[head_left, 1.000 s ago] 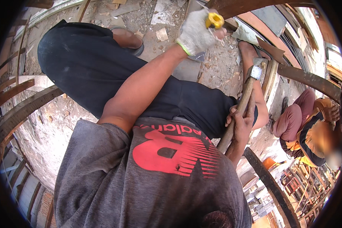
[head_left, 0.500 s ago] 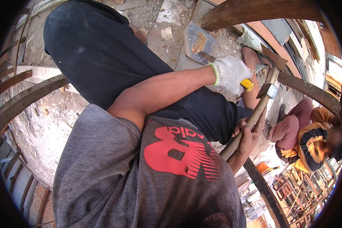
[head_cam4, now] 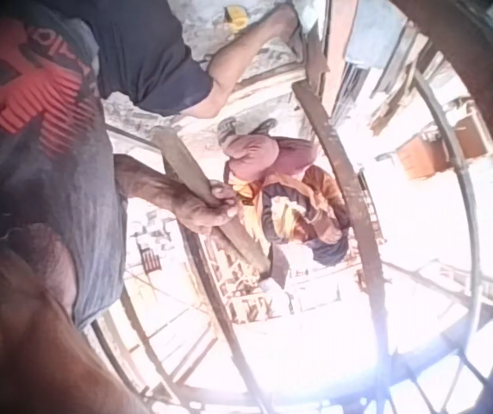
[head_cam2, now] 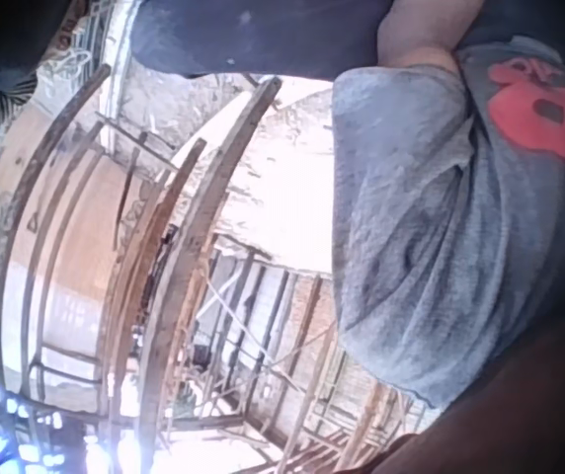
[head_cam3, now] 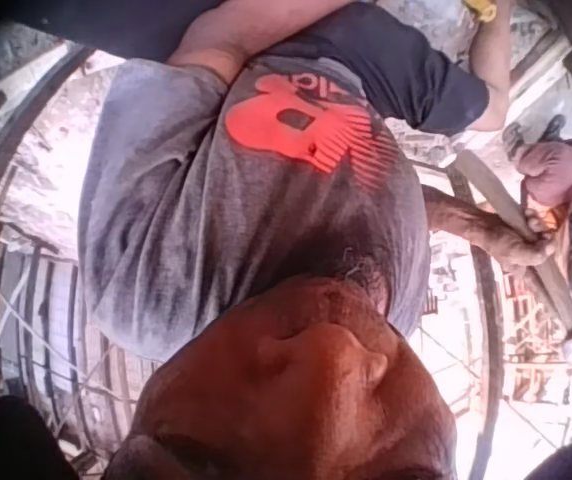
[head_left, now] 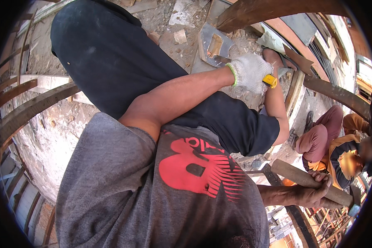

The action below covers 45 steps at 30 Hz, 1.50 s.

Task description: The person fits a plastic handle onto a hand saw blade, using an axe as a mallet to tap pieces into place and checking the alignment with their hands.

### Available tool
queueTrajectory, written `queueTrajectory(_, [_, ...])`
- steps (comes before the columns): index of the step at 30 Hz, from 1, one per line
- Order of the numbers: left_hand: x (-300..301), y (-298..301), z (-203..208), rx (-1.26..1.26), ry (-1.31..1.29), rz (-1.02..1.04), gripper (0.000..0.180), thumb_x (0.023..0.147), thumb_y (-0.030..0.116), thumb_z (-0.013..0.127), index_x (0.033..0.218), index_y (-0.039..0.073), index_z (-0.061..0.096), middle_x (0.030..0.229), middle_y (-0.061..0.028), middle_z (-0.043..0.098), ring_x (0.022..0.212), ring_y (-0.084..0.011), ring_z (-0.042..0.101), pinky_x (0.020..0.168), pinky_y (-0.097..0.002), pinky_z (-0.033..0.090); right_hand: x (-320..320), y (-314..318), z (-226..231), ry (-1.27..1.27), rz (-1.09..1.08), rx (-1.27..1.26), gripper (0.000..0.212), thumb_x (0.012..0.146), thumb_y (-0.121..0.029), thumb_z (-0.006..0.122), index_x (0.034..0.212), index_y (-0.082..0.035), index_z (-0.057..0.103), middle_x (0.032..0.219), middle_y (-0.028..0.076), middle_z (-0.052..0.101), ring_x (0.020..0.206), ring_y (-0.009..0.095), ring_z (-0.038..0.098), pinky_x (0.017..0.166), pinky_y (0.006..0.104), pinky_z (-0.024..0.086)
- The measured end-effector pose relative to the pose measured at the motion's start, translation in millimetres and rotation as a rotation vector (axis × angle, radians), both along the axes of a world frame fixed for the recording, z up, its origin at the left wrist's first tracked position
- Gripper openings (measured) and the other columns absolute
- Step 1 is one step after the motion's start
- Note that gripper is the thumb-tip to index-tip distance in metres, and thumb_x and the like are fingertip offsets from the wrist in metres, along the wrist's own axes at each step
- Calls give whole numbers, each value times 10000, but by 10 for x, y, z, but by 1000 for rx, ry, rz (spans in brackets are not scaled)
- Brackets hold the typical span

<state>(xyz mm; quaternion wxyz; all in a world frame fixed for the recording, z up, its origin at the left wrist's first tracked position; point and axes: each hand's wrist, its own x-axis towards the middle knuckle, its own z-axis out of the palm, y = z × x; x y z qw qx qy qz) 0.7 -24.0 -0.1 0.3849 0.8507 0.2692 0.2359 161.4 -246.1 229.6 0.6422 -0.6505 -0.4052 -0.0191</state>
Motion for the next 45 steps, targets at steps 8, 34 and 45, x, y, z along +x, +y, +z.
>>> queueTrajectory(8, [12, -19, 47, 27, 76, 11, 365, 643, 357, 780, 863, 74, 716, 836, -202, 706, 808, -394, 703, 698, -495, 556, -652, 64, -1028, 286, 394, -834, 892, 881, 13, 607, 1631, -170, 160, 878, 71, 613, 576, 119, 538, 520, 231, 453])
queueTrajectory(34, [-678, 487, -101, -425, -783, 768, 251, 805, 163, 799, 903, 4, 631, 771, -38, 663, 700, -131, 623, 643, -288, 516, -649, 146, -1382, 546, 378, -810, 940, 798, 69, 585, 1621, -120, 173, 802, 64, 579, 534, 110, 548, 453, 222, 459])
queueTrajectory(45, [-116, -53, 104, 105, 13, -71, 372, 667, 370, 785, 916, 104, 711, 804, -178, 701, 794, -384, 699, 720, -491, 550, -620, 60, -1330, 547, 362, -777, 941, 814, 68, 593, 1623, -132, 157, 771, 72, 584, 542, 122, 566, 461, 229, 470])
